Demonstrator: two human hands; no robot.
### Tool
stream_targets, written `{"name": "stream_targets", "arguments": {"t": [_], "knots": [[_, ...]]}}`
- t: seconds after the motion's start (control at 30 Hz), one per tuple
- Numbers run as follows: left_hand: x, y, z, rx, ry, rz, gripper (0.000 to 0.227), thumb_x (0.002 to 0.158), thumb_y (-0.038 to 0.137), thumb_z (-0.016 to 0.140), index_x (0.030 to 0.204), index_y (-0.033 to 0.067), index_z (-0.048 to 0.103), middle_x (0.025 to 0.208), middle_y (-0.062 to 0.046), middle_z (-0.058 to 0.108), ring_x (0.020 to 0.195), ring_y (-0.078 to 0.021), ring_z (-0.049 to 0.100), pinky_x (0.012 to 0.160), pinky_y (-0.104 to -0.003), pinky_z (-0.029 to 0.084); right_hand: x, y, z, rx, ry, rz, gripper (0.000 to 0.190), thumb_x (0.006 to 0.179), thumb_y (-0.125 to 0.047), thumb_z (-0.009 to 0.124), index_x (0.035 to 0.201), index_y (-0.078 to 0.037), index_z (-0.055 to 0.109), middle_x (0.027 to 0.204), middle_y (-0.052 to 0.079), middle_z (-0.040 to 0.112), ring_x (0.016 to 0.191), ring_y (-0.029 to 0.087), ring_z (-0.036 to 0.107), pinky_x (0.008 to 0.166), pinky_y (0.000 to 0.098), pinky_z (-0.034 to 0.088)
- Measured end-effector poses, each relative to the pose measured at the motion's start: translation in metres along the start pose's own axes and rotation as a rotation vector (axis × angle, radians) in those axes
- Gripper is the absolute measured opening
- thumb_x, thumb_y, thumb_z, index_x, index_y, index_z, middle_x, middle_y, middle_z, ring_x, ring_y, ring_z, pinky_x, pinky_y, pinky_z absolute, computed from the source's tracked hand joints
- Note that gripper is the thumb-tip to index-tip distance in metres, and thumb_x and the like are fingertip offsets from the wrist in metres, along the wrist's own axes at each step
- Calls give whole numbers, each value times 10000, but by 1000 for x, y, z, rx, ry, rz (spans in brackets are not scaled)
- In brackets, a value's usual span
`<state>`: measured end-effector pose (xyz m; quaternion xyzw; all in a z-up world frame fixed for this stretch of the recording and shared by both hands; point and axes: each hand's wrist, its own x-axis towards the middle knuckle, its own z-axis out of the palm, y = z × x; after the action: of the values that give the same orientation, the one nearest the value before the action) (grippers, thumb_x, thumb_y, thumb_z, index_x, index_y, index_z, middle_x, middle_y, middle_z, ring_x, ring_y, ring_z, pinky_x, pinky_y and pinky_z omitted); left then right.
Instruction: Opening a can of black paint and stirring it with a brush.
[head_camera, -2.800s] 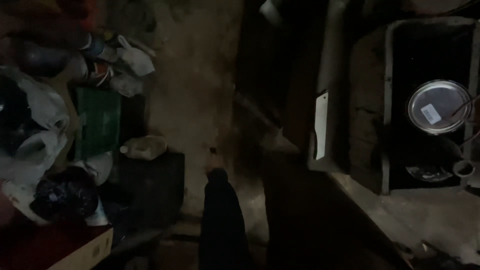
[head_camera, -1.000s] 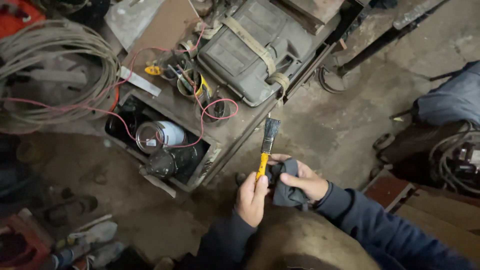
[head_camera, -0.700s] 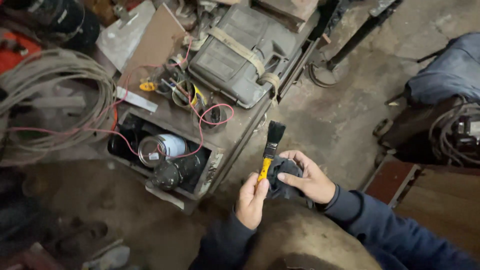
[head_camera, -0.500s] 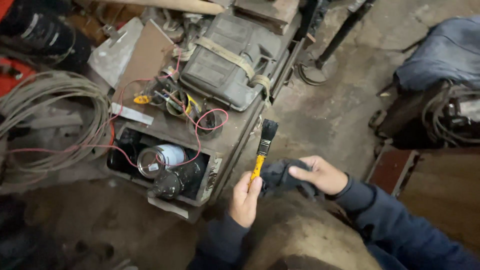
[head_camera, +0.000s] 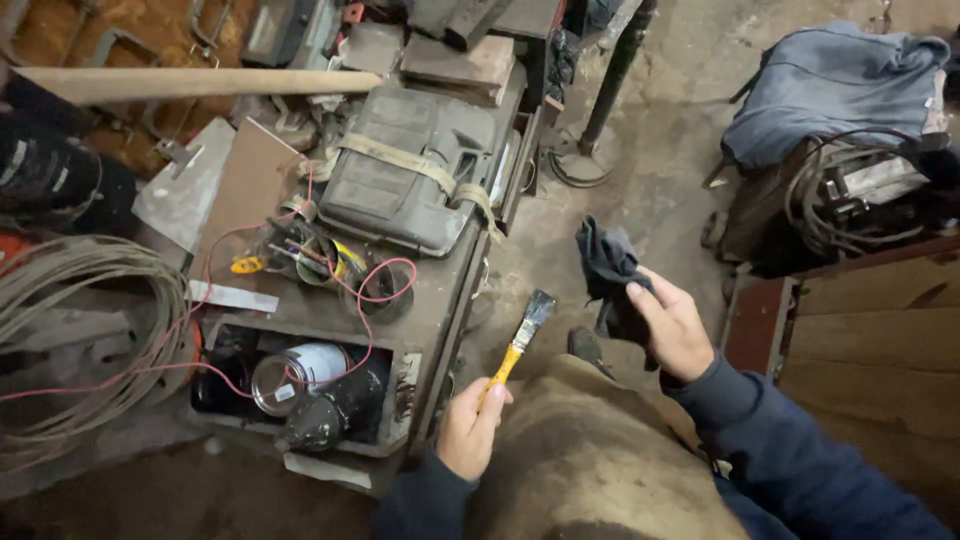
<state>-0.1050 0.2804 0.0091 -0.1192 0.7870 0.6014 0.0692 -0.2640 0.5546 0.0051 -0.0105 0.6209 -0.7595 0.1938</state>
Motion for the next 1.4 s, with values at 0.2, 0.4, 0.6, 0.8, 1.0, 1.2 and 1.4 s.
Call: {"name": "stream_targets", "arguments": {"t": [0.2,0.4,0.6,0.8,1.0,1.2,1.4], "knots": [[18,19,19,-167,-93,-147,349,1047,313,509,907,45,684,626,35,466,549,-81,418,504,-284,350,-3,-57,34,-1064,-178,-921,425,873,-250,708,1261,-89,643,1298,182,624,1207,361,580,1011,467,459],[27,43,8,46,-83,150,311,1065,272,523,942,31,677,731,-49,640,681,-148,620,640,-320,494,25,-80,22,-1183,-287,-942,476,826,-337,788,1230,-120,660,1313,112,653,1220,323,600,987,456,455],[33,49,6,247,-27,105,205,994,239,606,1004,52,689,770,-153,676,707,-293,686,630,-393,511,67,-102,12,-854,-852,-606,593,858,-378,752,1329,-43,618,1179,146,719,1074,315,686,898,407,503],[34,47,11,346,160,380,140,976,165,643,1049,47,662,920,-171,704,838,-370,692,682,-429,536,72,-86,16,-1015,-883,-568,404,943,-435,662,1112,-68,664,940,147,723,866,341,704,761,419,529],[43,60,-2,629,41,398,154,954,200,693,934,67,619,837,-141,687,787,-382,662,655,-498,499,68,-69,20,-1351,-945,-776,456,922,-520,670,793,-99,551,687,112,645,658,365,646,618,472,505],[56,47,4,769,114,525,319,927,350,731,834,111,542,750,-103,644,730,-321,658,616,-469,511,55,-66,26,-988,-838,-809,334,960,-382,671,839,-81,592,677,124,627,633,361,638,580,453,515],[61,47,2,817,97,414,331,904,384,756,832,124,564,704,-90,641,649,-321,655,542,-485,496,50,-49,15,-1044,-844,-618,327,945,-377,694,810,-82,650,644,155,628,589,377,631,550,456,511]]}}
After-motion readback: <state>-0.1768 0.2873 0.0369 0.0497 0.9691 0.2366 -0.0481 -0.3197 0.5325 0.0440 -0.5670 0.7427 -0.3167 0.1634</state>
